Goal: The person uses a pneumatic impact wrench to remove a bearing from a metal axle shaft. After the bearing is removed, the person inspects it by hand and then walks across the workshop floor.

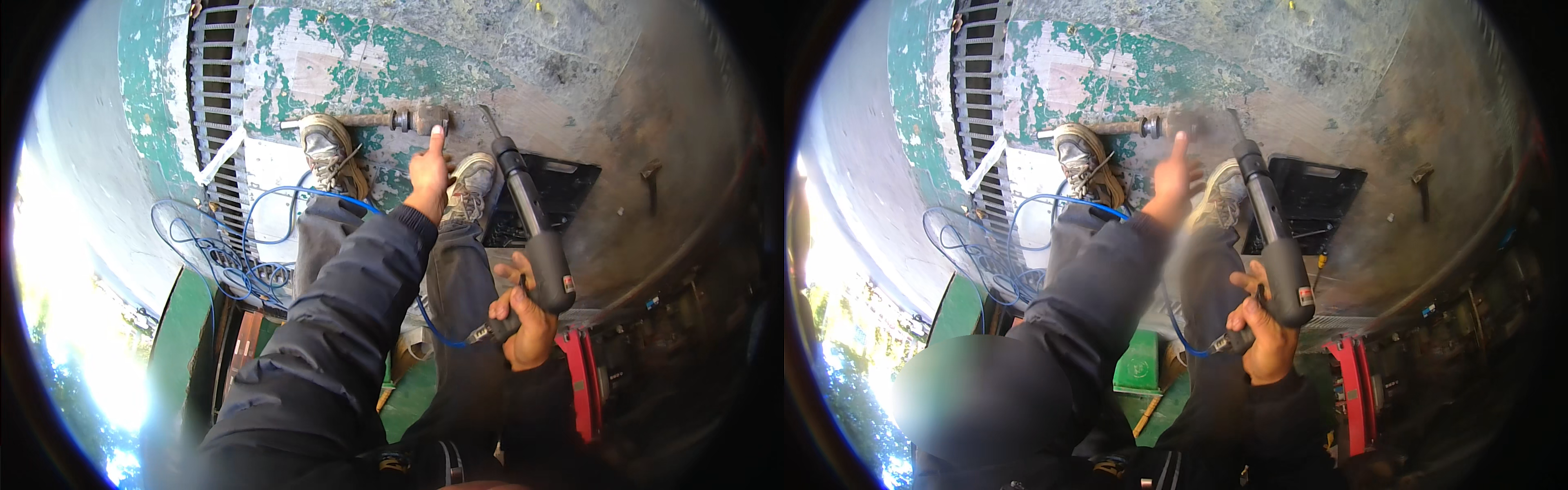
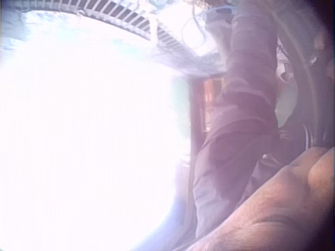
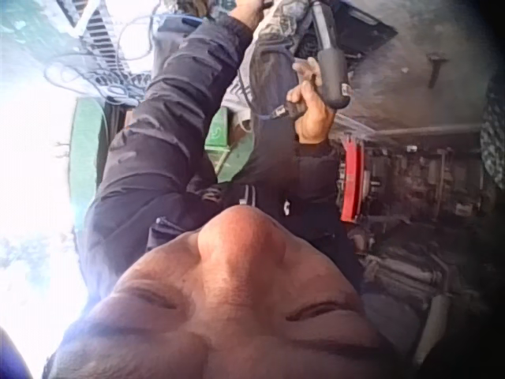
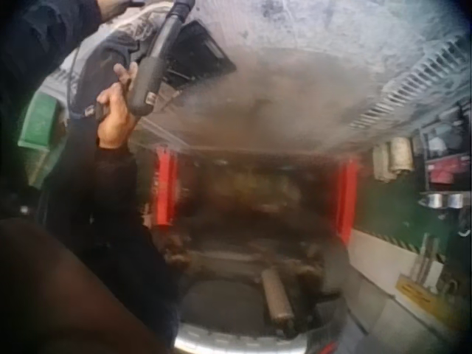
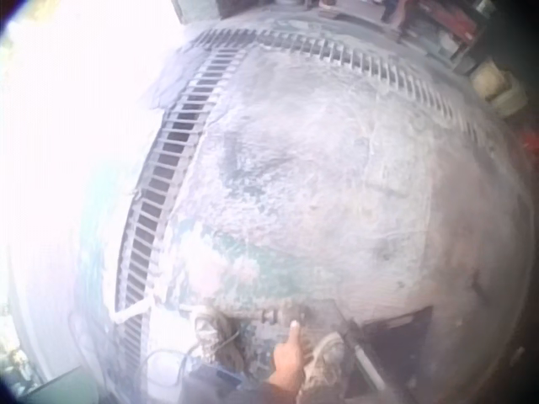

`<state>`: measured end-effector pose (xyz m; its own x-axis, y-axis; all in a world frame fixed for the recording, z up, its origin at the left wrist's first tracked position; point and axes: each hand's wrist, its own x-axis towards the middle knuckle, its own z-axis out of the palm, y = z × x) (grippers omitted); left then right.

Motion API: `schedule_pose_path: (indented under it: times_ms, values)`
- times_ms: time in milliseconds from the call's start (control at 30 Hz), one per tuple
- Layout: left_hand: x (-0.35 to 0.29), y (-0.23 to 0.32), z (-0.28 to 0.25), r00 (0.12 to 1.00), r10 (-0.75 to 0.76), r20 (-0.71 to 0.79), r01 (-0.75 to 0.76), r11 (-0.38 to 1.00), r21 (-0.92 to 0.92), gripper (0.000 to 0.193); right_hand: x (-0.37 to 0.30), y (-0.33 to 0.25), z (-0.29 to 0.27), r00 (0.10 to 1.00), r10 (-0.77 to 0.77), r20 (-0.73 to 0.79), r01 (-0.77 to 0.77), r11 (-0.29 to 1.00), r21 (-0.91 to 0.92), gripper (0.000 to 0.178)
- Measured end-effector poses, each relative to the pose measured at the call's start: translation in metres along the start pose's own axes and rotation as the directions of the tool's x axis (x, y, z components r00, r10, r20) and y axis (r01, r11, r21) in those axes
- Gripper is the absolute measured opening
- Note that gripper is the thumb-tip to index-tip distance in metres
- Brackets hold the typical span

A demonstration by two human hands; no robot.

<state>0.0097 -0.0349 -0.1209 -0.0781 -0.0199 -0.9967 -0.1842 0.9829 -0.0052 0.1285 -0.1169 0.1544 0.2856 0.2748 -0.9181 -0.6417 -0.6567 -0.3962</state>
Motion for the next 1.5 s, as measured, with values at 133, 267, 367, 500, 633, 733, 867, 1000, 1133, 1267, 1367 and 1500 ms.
schedule_pose_path:
  times_ms: [133,267,367,500,633,733,867,1000,1133,1267,1367,1500]
  values:
    - [0.075,-0.002,0.013,0.956,0.126,-0.264,-0.068,0.973,0.22,0.098,-0.001,0.035,-0.003,0.996,-0.077,-0.046,0.076,0.997,-0.028,0.063]
    - [0.095,0.006,0.021,0.963,0.126,-0.237,-0.149,0.985,-0.082,0.092,0.006,0.066,-0.015,0.998,-0.048,-0.04,0.049,0.999,0.023,0.063]
    - [0.086,0.01,0.023,0.947,0.138,-0.288,-0.179,0.977,-0.119,0.078,0.01,0.077,-0.025,0.999,-0.002,-0.039,0.002,1.0,0.01,0.063]
    - [0.08,0.006,0.02,0.947,0.141,-0.289,-0.197,0.965,-0.174,0.063,0.014,0.076,-0.033,0.999,0.001,-0.053,0.0,1.0,0.012,0.064]
    - [0.095,-0.011,-0.005,0.983,0.183,-0.027,-0.177,0.89,-0.42,0.05,0.018,0.073,-0.04,0.997,-0.073,-0.04,0.072,0.997,-0.01,0.065]
    - [0.114,-0.032,-0.025,0.953,0.267,0.141,-0.15,0.823,-0.548,0.036,0.02,0.075,-0.044,0.992,-0.124,-0.035,0.122,0.992,-0.042,0.065]
    - [0.12,-0.062,-0.05,0.958,0.08,0.277,0.028,0.93,-0.366,0.04,0.017,0.078,-0.047,0.994,-0.112,-0.003,0.111,0.993,-0.048,0.065]
    - [0.104,-0.049,-0.043,0.972,-0.007,0.236,0.062,0.972,-0.228,0.063,0.015,0.081,-0.049,0.999,-0.047,0.022,0.048,0.996,-0.071,0.065]
    - [0.073,-0.005,-0.02,0.995,0.021,0.102,-0.02,1.0,-0.014,0.101,0.011,0.081,-0.047,0.997,-0.031,0.071,0.039,0.992,-0.121,0.061]
    - [0.076,0.027,0.011,0.994,-0.093,0.054,0.092,0.996,0.016,0.1,0.016,0.08,-0.04,0.981,-0.138,0.137,0.165,0.963,-0.214,0.067]
    - [0.084,0.02,0.009,0.986,-0.11,0.129,0.114,0.993,-0.023,0.097,0.014,0.073,-0.038,0.985,-0.127,0.118,0.15,0.967,-0.208,0.071]
    - [0.07,-0.023,-0.025,0.989,-0.058,0.137,0.054,0.998,0.035,0.085,0.014,0.06,-0.042,0.978,-0.095,0.183,0.133,0.969,-0.206,0.07]
